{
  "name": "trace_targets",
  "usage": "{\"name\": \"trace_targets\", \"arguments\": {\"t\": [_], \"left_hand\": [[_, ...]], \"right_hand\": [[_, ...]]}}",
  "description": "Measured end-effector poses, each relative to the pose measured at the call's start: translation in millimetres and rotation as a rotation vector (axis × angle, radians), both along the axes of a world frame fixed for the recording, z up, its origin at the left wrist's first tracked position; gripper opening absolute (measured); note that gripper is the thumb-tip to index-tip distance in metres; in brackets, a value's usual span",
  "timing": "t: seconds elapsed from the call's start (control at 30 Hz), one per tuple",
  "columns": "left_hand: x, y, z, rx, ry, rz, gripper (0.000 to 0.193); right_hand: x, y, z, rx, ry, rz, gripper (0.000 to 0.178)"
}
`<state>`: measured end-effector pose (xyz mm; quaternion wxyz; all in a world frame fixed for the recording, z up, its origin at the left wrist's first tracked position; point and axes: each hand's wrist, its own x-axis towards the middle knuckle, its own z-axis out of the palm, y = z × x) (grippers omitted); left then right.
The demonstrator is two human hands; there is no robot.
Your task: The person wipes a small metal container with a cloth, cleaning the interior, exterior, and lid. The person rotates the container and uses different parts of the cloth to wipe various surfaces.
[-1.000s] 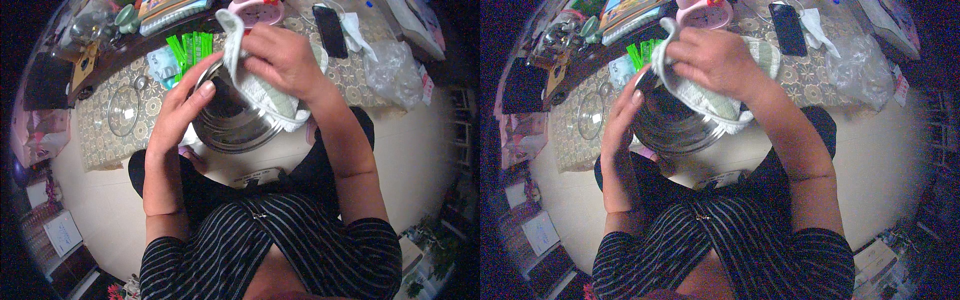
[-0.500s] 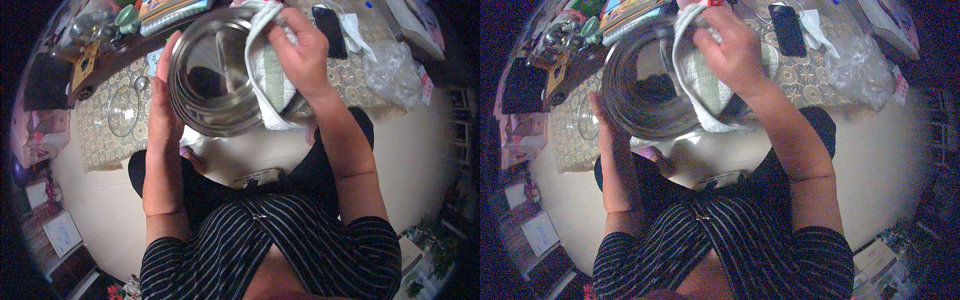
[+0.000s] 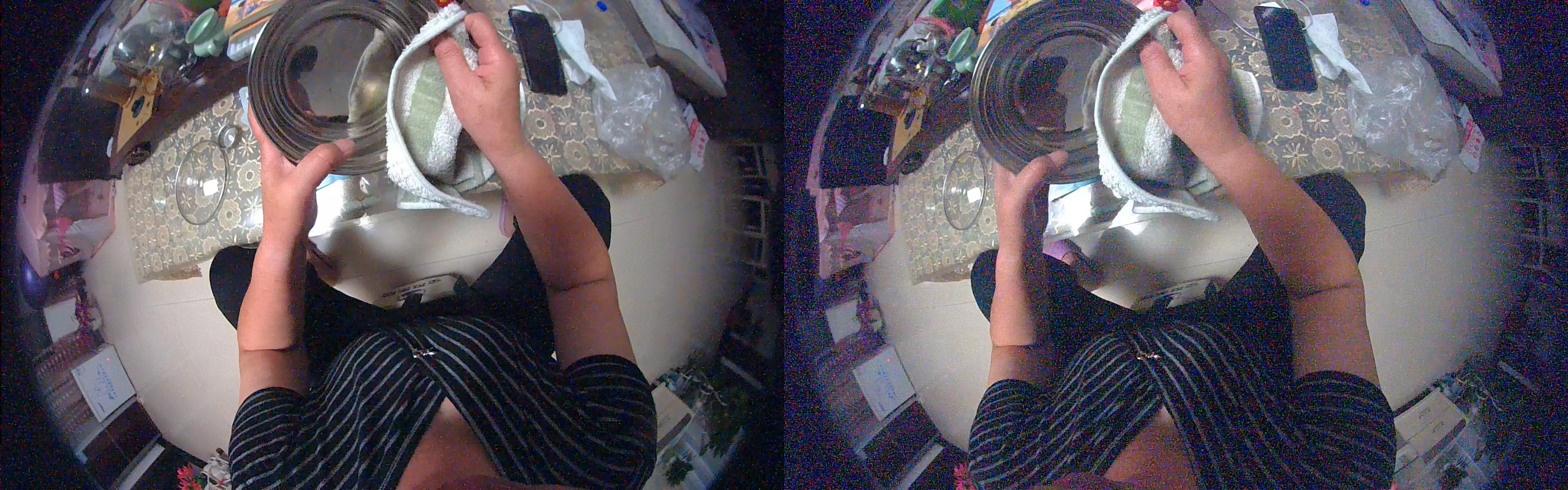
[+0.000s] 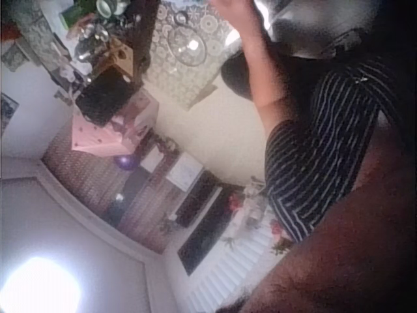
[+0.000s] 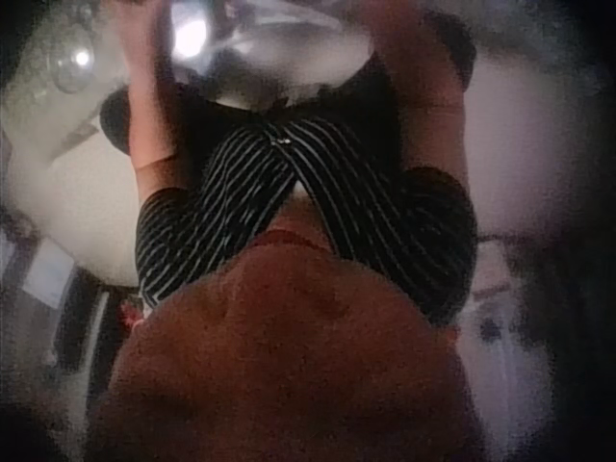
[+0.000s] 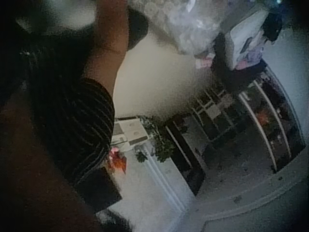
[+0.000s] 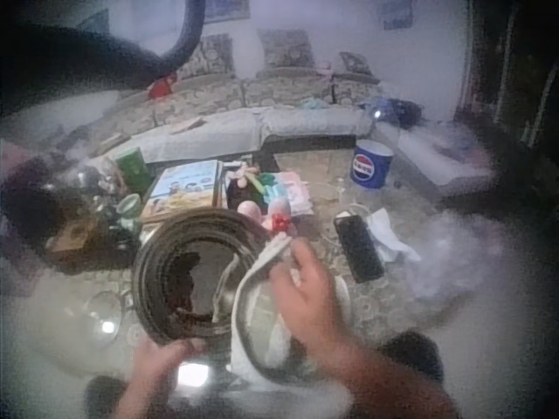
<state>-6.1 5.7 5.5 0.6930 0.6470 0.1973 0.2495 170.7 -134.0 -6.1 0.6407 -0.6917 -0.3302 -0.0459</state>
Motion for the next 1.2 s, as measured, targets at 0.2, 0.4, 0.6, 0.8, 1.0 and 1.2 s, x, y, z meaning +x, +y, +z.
{"name": "trace_targets", "arguments": {"t": [0.2,0.4,0.6,0.8,1.0,1.2], "left_hand": [[-5,1,4,0.038,0.184,-0.13,0.099],[-6,-1,16,0.121,0.2,-0.309,0.097],[-4,0,13,0.154,0.242,-0.459,0.094],[-4,13,13,0.058,0.207,-0.428,0.093],[-4,13,16,-0.07,0.216,-0.212,0.074],[-1,5,6,-0.128,0.143,-0.158,0.067]], "right_hand": [[2,-11,24,-0.066,-0.084,0.027,0.025],[25,-15,30,-0.071,-0.496,0.274,0.026],[16,-15,19,-0.194,-0.642,0.405,0.025],[9,-6,24,0.179,-0.209,0.204,0.026],[4,-19,38,0.266,-0.205,-0.057,0.03],[-42,-4,23,-0.212,-0.645,0.336,0.031]]}}
